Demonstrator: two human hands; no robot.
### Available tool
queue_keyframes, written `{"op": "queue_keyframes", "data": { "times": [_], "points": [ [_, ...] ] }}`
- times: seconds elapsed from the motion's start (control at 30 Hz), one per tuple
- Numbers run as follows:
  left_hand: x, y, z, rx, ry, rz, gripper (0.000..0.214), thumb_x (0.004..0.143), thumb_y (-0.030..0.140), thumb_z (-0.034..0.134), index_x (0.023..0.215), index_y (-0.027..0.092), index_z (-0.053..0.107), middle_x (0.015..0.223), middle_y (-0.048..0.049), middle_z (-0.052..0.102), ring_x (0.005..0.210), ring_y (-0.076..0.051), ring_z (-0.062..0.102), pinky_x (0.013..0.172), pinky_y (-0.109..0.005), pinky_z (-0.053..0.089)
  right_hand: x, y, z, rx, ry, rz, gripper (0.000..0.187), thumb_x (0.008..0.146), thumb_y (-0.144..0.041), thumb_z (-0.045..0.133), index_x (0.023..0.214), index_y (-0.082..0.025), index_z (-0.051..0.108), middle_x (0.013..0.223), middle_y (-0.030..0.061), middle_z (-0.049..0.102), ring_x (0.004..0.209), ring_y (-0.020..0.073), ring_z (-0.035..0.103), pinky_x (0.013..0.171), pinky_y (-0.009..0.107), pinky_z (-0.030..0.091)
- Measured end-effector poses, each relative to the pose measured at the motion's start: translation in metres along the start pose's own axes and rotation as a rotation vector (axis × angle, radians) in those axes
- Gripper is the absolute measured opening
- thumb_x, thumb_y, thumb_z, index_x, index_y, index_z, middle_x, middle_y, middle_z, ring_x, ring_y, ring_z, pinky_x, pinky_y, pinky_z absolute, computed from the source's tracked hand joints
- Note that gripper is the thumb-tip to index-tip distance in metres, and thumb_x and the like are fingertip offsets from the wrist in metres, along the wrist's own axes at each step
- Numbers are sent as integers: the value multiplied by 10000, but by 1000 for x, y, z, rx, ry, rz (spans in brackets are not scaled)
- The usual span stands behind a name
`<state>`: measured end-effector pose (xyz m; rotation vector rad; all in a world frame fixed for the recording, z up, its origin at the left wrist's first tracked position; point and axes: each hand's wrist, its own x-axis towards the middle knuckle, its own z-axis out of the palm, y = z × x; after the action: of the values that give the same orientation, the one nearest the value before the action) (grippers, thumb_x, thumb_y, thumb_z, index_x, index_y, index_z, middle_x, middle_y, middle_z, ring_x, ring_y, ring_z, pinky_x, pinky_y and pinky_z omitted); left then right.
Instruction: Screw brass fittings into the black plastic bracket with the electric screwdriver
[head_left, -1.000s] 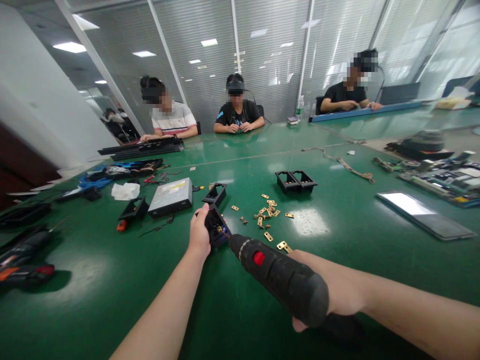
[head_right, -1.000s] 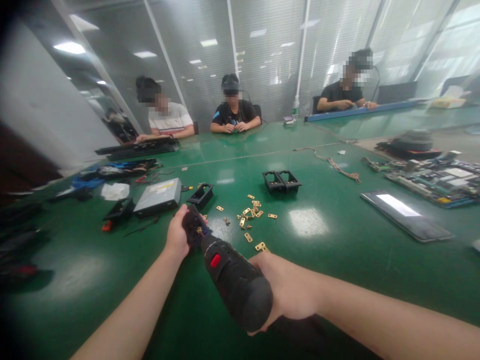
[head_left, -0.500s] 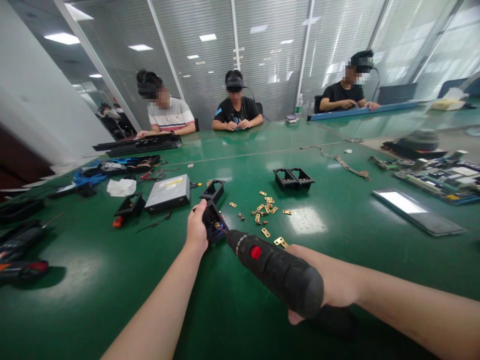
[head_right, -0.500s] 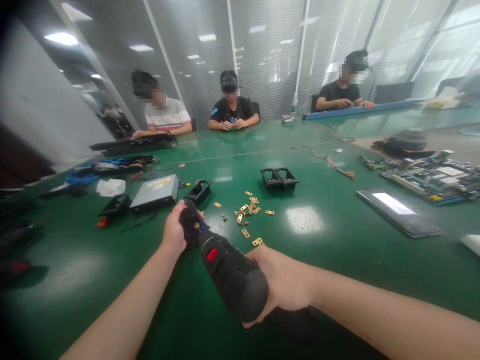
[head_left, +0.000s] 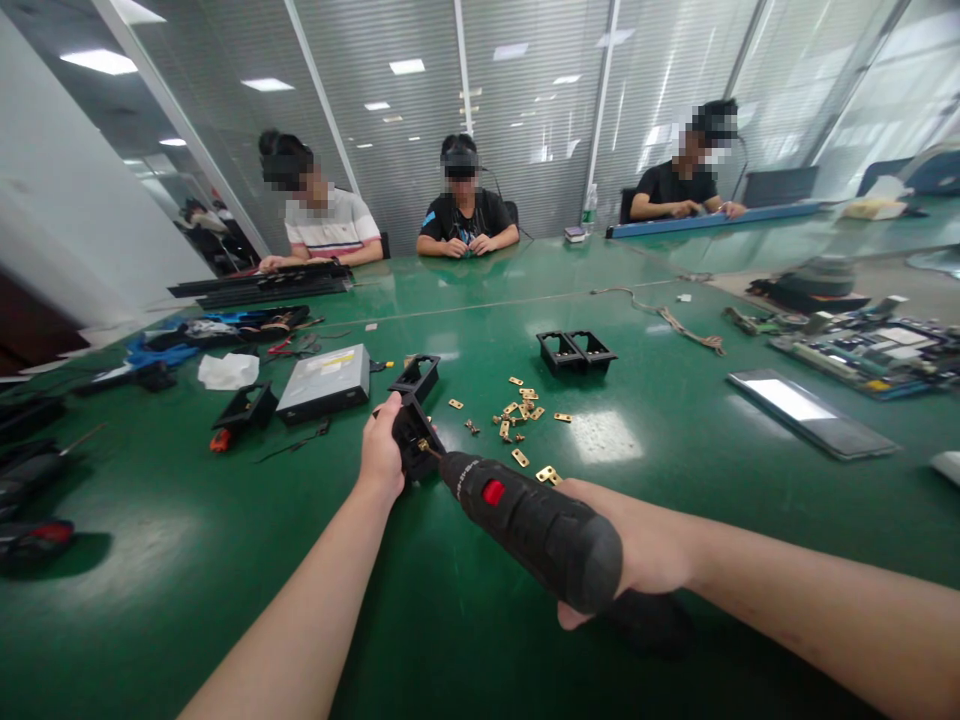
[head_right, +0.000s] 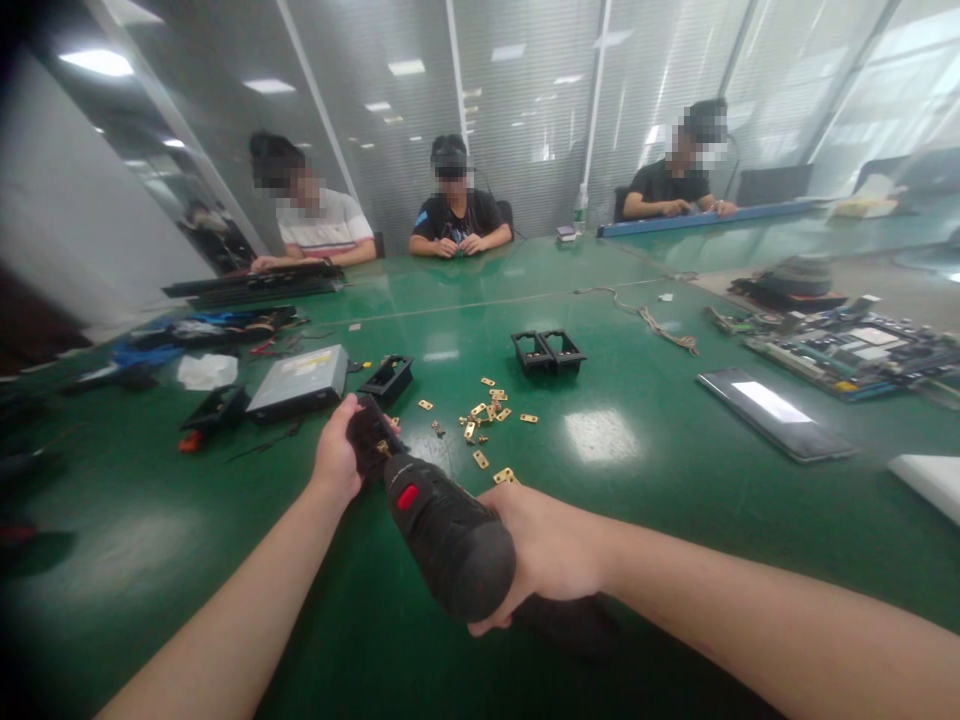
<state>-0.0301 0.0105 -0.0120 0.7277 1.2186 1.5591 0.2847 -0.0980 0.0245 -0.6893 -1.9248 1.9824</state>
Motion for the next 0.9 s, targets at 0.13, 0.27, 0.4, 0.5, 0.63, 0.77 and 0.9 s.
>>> {"op": "queue_keyframes", "data": {
  "times": [0.13,0.27,0.4,0.5,0.63,0.77,0.9],
  "points": [
    [-1,3,1,14,-7,-7,547,949,709,976,1057,258,686,842,-68,828,718,-301,834,626,-367,672,4,5,1,106,-23,101,613,521,-442,1299,800,-206,807,744,-22,760,729,244,756,676,331,599],
    [0,4,-1,27,-7,-7,543,969,712,968,1068,253,695,857,-66,837,675,-275,805,632,-373,687,0,-2,3,117,11,117,602,573,-466,1287,853,-208,820,801,-13,799,762,241,771,710,335,626],
    [1,3,-3,21,-9,-10,522,972,682,973,1083,260,687,852,-49,825,668,-275,807,628,-367,679,0,-6,6,80,23,112,617,536,-453,1296,789,-206,790,773,-23,766,758,218,711,728,333,615],
    [1,3,-3,16,-13,-7,508,973,666,968,1101,260,689,857,-51,826,677,-273,806,627,-355,665,0,-7,7,37,67,74,649,515,-468,1307,758,-209,764,765,-44,754,746,180,652,730,305,584],
    [1,2,-1,0,0,-15,494,980,654,966,1097,266,684,855,-49,813,698,-288,811,659,-376,677,-1,-8,7,48,59,52,648,552,-471,1304,764,-210,749,764,-48,736,739,170,625,734,306,588],
    [2,1,-1,-6,1,-18,506,975,672,966,1084,261,692,858,-54,805,708,-296,813,670,-390,686,1,-7,5,59,42,80,652,494,-400,1313,836,-193,798,800,-41,741,768,181,625,730,308,599],
    [2,0,-1,-4,0,-14,525,966,684,974,1083,260,688,863,-48,808,712,-284,817,652,-371,684,1,-3,4,61,20,90,644,516,-456,1310,785,-200,785,764,-48,732,743,182,652,724,307,611]
  ]
}}
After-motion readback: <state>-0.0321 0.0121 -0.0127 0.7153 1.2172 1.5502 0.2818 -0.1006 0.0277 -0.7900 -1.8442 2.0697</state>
